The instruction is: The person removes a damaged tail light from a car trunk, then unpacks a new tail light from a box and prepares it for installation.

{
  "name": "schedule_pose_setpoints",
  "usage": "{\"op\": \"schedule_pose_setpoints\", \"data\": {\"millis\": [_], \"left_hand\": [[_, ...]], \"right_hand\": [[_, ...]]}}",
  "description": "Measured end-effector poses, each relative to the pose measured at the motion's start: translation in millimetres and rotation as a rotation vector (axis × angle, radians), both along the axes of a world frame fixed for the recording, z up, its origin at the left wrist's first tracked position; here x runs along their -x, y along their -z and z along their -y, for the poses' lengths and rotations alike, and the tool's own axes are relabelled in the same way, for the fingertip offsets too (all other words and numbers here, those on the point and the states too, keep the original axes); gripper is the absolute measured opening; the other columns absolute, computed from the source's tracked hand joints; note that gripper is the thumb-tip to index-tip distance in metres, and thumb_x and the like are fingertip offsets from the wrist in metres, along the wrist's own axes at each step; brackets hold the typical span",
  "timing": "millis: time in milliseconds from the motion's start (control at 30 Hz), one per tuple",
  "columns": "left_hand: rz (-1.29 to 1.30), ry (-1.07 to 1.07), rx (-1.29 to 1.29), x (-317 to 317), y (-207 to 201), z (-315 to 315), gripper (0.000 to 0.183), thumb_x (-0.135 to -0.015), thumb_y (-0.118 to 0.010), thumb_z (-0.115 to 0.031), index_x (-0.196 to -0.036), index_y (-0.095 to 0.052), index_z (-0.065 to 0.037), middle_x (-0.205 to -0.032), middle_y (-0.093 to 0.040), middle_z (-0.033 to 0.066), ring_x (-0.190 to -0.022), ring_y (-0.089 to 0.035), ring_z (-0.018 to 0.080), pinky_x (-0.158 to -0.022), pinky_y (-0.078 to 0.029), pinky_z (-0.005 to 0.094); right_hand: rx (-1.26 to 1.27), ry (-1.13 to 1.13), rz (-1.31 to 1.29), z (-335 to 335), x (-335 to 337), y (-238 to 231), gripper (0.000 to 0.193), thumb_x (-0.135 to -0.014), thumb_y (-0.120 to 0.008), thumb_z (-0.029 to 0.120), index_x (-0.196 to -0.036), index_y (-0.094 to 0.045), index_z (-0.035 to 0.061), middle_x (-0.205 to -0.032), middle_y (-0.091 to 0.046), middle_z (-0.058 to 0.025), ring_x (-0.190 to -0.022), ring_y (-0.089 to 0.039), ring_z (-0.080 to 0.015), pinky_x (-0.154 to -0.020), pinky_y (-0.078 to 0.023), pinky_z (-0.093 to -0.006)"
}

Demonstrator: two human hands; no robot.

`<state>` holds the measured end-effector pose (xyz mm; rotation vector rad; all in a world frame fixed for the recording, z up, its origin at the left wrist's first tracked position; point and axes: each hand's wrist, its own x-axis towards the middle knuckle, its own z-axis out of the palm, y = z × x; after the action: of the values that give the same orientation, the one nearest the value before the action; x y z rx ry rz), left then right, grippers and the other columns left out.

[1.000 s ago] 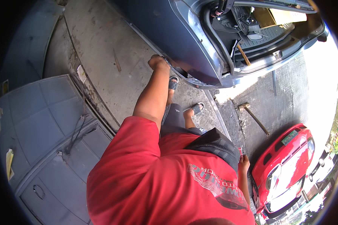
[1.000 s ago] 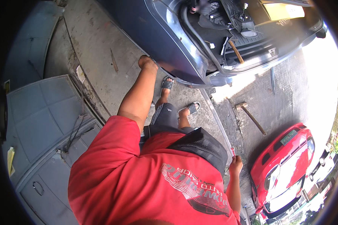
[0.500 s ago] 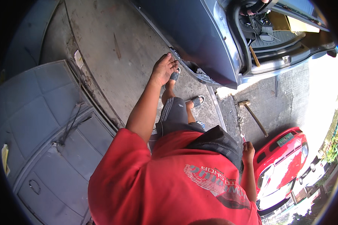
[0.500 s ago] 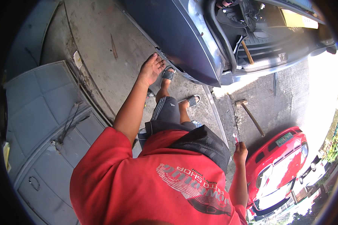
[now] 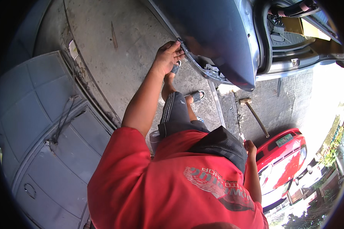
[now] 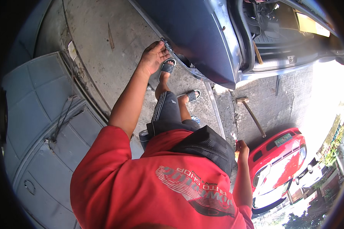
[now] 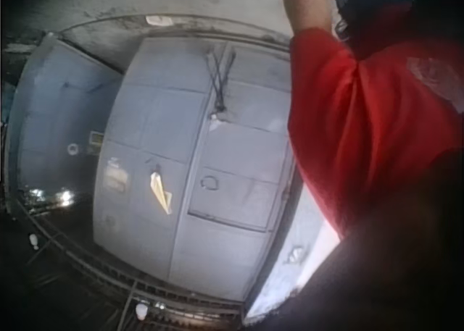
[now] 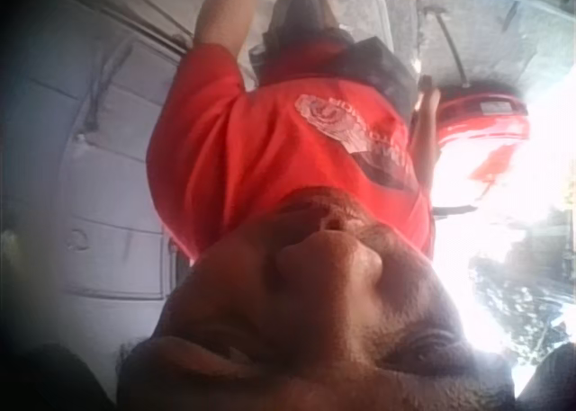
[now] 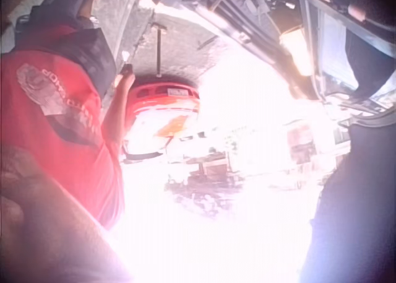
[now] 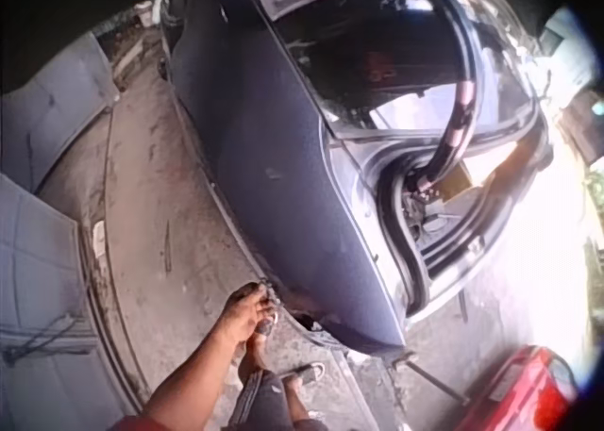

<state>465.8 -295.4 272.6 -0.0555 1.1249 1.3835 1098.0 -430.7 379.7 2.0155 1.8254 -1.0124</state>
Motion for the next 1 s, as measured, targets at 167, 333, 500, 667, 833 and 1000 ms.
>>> {"op": "schedule_pose_setpoints", "data": {"millis": [167, 333, 500, 667, 833, 1000], "left_hand": [[-0.081, 0.037, -0.001, 16, -6, 5, 0.015, -0.1, -0.083, -0.027, -0.106, -0.076, -0.016, -0.101, -0.075, 0.0, -0.096, -0.069, 0.0184, -0.092, -0.056, 0.0397], [-0.16, 0.049, -0.053, 19, -3, 3, 0.012, -0.102, -0.08, -0.024, -0.108, -0.075, -0.016, -0.101, -0.074, 0.0002, -0.096, -0.069, 0.0191, -0.09, -0.057, 0.0401], [-0.263, 0.101, -0.069, 27, -5, 3, 0.016, -0.103, -0.078, -0.019, -0.113, -0.07, -0.01, -0.106, -0.074, 0.0024, -0.096, -0.072, 0.0201, -0.086, -0.057, 0.0378], [-0.358, 0.216, -0.101, 42, -4, 0, 0.015, -0.104, -0.075, -0.018, -0.116, -0.069, -0.01, -0.107, -0.075, 0.0042, -0.096, -0.072, 0.0194, -0.087, -0.056, 0.037], [-0.459, 0.211, -0.069, 51, -5, -5, 0.006, -0.104, -0.074, -0.013, -0.106, -0.069, -0.01, -0.096, -0.075, 0.0028, -0.087, -0.07, 0.0155, -0.082, -0.054, 0.0338], [-0.592, 0.31, -0.081, 71, -11, -1, 0.011, -0.103, -0.077, -0.02, -0.103, -0.073, -0.01, -0.101, -0.076, 0.0024, -0.093, -0.07, 0.0147, -0.082, -0.053, 0.0345]], "right_hand": [[0.023, -0.034, -0.086, -68, 84, -32, 0.017, -0.105, -0.065, 0.015, -0.115, -0.072, 0.0026, -0.089, -0.073, -0.0213, -0.082, -0.075, -0.0347, -0.074, -0.055, -0.0421], [-0.076, -0.053, -0.203, -100, 134, -46, 0.02, -0.104, -0.064, 0.012, -0.119, -0.074, 0.0024, -0.093, -0.075, -0.0211, -0.088, -0.077, -0.0371, -0.078, -0.057, -0.0423], [-0.306, -0.115, -0.296, -130, 157, -59, 0.021, -0.102, -0.067, 0.009, -0.12, -0.076, 0.0045, -0.106, -0.076, -0.023, -0.1, -0.074, -0.0439, -0.086, -0.058, -0.047], [-0.65, -0.196, -0.261, -184, 162, -56, 0.017, -0.097, -0.07, 0.006, -0.111, -0.08, 0.0085, -0.094, -0.073, -0.0151, -0.09, -0.073, -0.0368, -0.081, -0.059, -0.0457], [-0.691, 0.033, -0.296, -236, 179, -48, 0.017, -0.096, -0.068, 0.009, -0.106, -0.082, 0.0068, -0.092, -0.073, -0.0164, -0.085, -0.075, -0.0366, -0.08, -0.06, -0.0444], [-0.786, 0.051, -0.217, -266, 180, -15, 0.017, -0.097, -0.07, 0.009, -0.108, -0.083, 0.0085, -0.096, -0.074, -0.0158, -0.089, -0.076, -0.0363, -0.079, -0.06, -0.0413]]}}
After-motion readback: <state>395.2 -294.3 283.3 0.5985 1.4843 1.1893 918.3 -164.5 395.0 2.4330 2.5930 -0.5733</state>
